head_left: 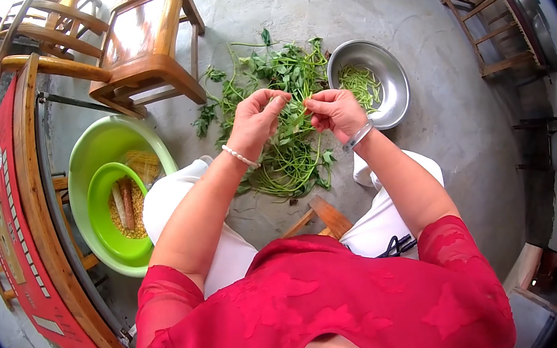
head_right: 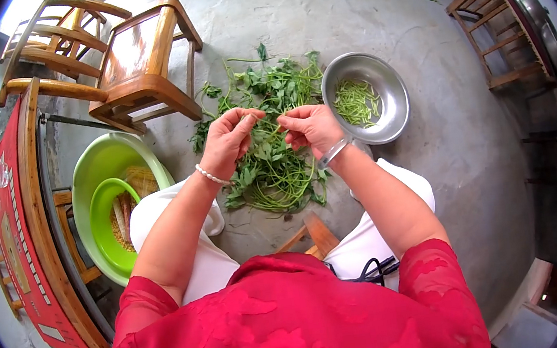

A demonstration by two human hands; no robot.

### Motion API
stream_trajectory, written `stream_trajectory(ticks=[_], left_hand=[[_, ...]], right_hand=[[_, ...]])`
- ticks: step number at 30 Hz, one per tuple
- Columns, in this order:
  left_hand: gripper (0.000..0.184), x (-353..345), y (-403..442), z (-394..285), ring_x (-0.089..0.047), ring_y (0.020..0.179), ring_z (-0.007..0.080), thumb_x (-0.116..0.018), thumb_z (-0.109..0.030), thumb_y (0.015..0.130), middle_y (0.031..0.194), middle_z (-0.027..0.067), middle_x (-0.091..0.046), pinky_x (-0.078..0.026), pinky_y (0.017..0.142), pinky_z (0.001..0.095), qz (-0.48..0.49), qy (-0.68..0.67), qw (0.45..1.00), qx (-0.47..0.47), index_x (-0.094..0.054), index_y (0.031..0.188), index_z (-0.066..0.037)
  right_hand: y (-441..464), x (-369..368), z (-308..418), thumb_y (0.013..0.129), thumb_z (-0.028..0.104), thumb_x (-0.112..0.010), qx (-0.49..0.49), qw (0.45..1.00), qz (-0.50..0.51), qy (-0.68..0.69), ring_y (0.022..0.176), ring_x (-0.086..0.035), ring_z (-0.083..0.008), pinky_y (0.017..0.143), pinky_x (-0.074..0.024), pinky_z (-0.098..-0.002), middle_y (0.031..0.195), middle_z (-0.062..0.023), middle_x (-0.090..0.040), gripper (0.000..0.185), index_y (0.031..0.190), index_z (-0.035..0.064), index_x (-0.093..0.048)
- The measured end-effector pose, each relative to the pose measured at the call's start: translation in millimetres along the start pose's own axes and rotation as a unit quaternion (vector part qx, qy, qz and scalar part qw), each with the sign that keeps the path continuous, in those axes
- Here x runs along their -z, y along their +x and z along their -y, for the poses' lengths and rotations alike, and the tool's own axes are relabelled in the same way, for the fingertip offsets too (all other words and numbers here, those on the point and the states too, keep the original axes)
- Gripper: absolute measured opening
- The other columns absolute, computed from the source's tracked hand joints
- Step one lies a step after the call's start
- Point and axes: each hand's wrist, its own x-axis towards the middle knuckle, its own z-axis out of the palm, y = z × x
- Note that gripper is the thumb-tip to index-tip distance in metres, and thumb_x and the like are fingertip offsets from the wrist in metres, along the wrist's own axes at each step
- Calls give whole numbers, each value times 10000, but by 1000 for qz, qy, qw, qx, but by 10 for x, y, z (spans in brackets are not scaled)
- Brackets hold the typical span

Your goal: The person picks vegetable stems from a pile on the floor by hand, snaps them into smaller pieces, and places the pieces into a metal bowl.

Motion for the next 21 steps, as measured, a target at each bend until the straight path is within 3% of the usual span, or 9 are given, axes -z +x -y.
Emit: stream_trajectory(ticks=[4,12,18,19,21], left_hand=[[112,-15,1,-15,-370,415,25,-504,-171,897,691,8,-560,-254,352,157,21,-101,995,7,-523,860,-67],[96,175,76,17,-371,408,40,-513,-157,886,634,-5,-498,-232,336,166,-98,-54,993,21,-505,837,-75],[90,386,111,-26,-371,393,55,-515,-129,869,600,-1,-482,-248,330,196,-228,-52,972,-18,-509,816,-58],[82,421,96,-50,-379,423,38,-568,-120,838,602,-22,-479,-270,352,192,-228,-70,971,-31,-543,842,-42],[119,350,93,-69,-378,451,23,-612,-112,806,597,-44,-471,-279,378,183,-229,38,970,-68,-566,879,-30]], right_hand=[[10,-2,-18,800,108,-631,6,1000,4,-4,516,-582,-95,406,-437,-209,708,-60,-636,97,841,20,-618],[64,198,159,838,129,-580,79,994,-75,-18,560,-608,-121,429,-461,-227,766,-70,-644,104,858,31,-609],[89,366,283,830,123,-590,108,985,-137,-10,567,-612,-121,427,-458,-223,758,-67,-643,86,839,39,-605],[85,380,301,825,124,-597,110,985,-134,-2,554,-608,-115,423,-455,-220,753,-63,-643,79,832,46,-604],[71,355,306,823,125,-599,103,987,-127,-12,544,-605,-110,419,-452,-218,747,-60,-643,82,833,43,-604]])
